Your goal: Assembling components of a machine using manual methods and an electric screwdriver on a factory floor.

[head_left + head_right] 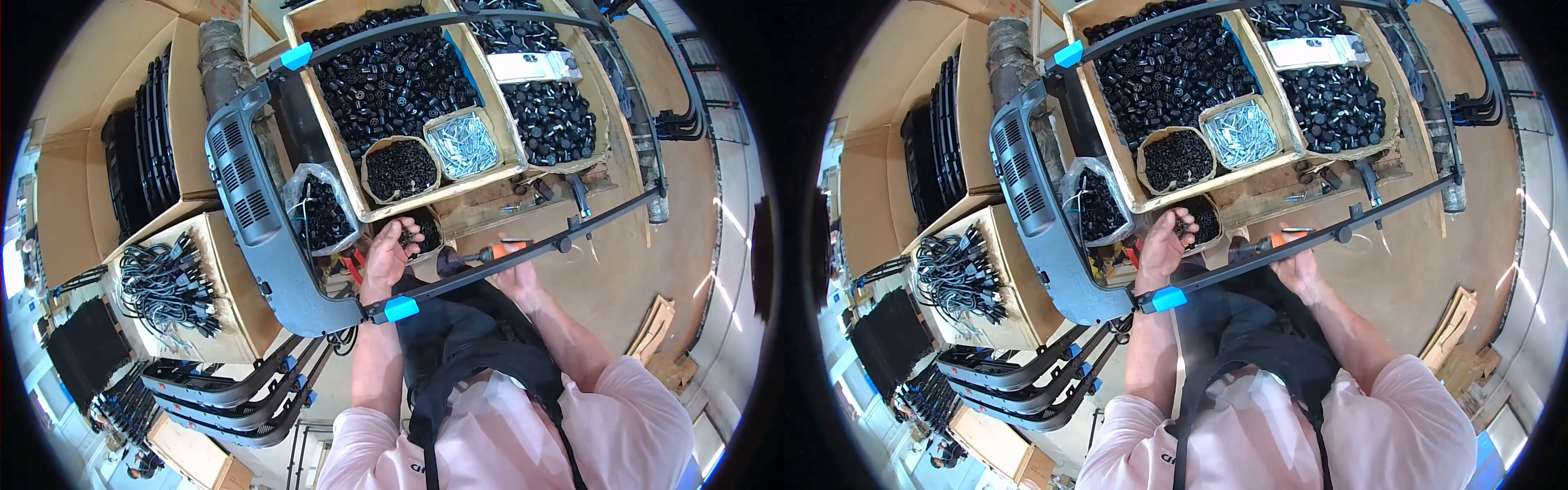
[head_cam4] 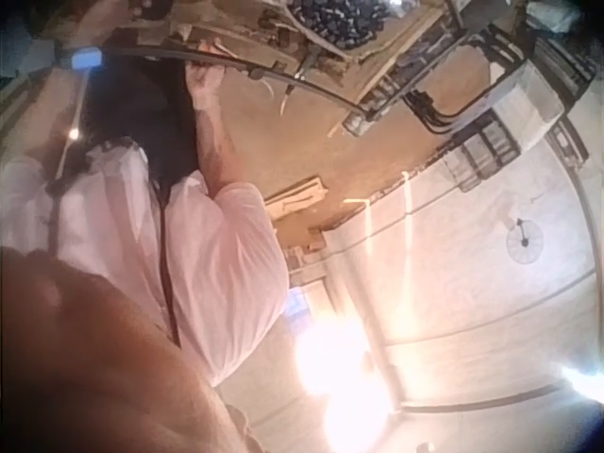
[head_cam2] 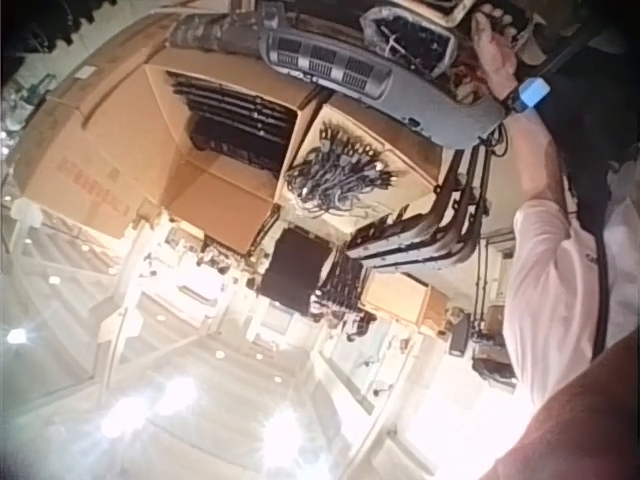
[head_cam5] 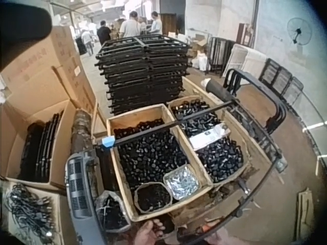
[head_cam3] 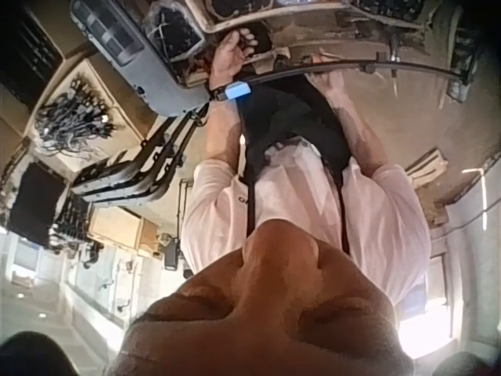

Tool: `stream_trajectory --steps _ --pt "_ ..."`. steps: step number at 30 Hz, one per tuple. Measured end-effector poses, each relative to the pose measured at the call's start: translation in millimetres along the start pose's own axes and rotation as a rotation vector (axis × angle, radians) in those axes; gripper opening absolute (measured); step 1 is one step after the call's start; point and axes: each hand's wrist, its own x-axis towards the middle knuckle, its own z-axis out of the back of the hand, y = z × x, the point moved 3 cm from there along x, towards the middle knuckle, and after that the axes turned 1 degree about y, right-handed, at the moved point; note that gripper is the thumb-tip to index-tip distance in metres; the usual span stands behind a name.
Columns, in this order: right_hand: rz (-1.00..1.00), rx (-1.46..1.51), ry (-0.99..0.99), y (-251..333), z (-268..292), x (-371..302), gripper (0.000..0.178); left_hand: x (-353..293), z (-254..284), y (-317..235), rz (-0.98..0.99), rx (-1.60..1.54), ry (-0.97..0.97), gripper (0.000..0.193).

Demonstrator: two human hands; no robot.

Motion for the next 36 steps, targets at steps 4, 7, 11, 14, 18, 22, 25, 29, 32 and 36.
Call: stream_trajectory --steps 4,7,11,14,18,22,25,29,32,36 --pt "-0.037 -0.142 -0.023 -2 21 -38 0.048 -11 -3 0 -0.009 0.013 0.015 0.031" --pt "-0.094 -0.231 0.067 1 24 -71 0.052 -20 -4 5 -0.058 0.026 0.000 0.029" --pt "-0.047 -0.540 0.096 30 -7 -130 0.062 -27 -4 11 -0.104 0.017 -0.060 0.025" --pt "0.130 -0.828 0.437 58 -69 -167 0.062 -34 -2 16 -0.112 -0.029 -0.076 0.023" --pt "0.714 -1.134 0.990 84 -163 -196 0.048 -43 1 33 -0.115 -0.074 -0.041 0.027" --pt "0.986 -1.258 1.201 87 -220 -204 0.053 -60 -1 63 -0.131 -0.175 -0.042 0.025" --pt "1.014 -1.342 1.238 82 -238 -206 0.055 -90 -1 73 -0.239 0.160 -0.143 0.024" --pt "0.776 -1.436 1.203 78 -247 -203 0.052 -145 -13 87 -0.166 -0.067 -0.181 0.021" --pt "0.612 -1.421 1.205 77 -255 -200 0.048 -183 -30 83 -0.227 -0.044 -0.211 0.019" --pt "0.616 -1.289 1.190 73 -269 -198 0.045 -226 -61 66 -0.346 -0.097 -0.359 0.021"
